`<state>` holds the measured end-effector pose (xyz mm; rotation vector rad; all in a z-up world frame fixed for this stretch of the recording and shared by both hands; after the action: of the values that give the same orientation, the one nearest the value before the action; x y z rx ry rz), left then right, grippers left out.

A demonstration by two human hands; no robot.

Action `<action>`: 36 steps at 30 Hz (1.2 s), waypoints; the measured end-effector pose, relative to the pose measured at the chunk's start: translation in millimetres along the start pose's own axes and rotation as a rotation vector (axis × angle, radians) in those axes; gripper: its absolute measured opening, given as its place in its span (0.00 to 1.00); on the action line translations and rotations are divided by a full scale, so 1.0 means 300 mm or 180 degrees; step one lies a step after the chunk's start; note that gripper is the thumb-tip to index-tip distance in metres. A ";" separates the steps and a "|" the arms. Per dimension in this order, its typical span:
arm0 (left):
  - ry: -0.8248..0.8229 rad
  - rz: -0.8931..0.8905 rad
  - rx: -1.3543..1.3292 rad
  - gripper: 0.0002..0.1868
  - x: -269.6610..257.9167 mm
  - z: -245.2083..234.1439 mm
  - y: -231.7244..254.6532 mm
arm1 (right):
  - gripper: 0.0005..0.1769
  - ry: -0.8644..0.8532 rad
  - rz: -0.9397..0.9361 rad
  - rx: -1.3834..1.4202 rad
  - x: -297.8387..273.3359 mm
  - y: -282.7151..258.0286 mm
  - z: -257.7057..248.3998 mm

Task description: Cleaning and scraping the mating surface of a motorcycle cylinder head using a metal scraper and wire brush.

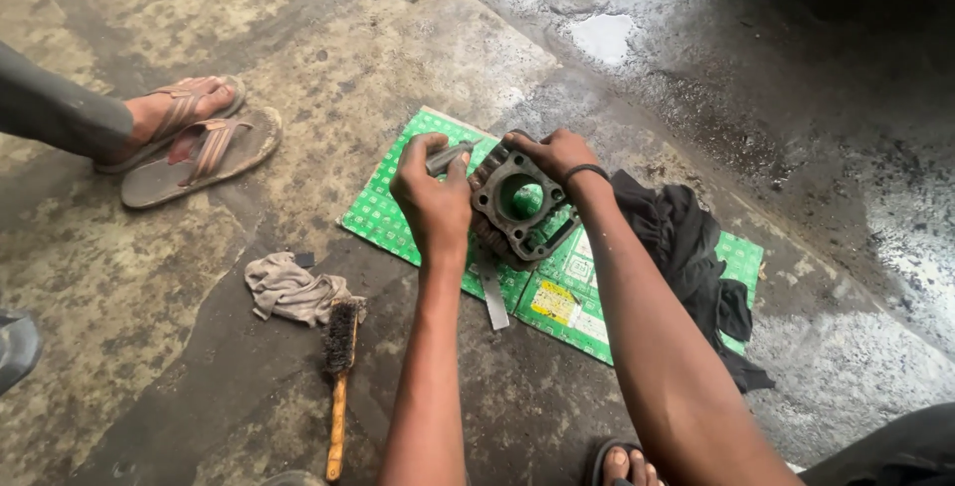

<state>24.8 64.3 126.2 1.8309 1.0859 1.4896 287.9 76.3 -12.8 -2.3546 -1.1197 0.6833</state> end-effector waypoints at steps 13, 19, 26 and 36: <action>-0.0233 0.0443 0.0868 0.02 -0.026 0.048 -0.104 | 0.51 -0.0289 0.0271 -0.0299 0.033 -0.097 0.019; 0.0005 0.0395 0.0666 0.01 -0.094 0.129 -0.165 | 0.50 -0.0247 0.0113 -0.0571 0.024 -0.134 0.021; -0.0062 -0.0238 0.0782 0.06 -0.035 -0.023 -0.213 | 0.53 -0.0241 -0.0001 -0.0595 0.079 -0.078 0.062; -0.0227 0.0290 0.1018 0.11 -0.049 0.162 -0.164 | 0.51 -0.0186 0.0101 -0.0282 0.077 -0.071 0.035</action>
<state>58.4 81.8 66.5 2.1588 1.2800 1.3488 282.0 109.0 -14.2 -2.4461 -1.1620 0.7322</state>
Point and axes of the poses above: each hand's wrist, its own x-axis towards the middle knuckle, its own z-axis out of the palm, y = z × x, the point moved 7 cm from there along x, towards the middle knuckle, and after that the axes turned 1 degree about -y, right-handed, at the moved point
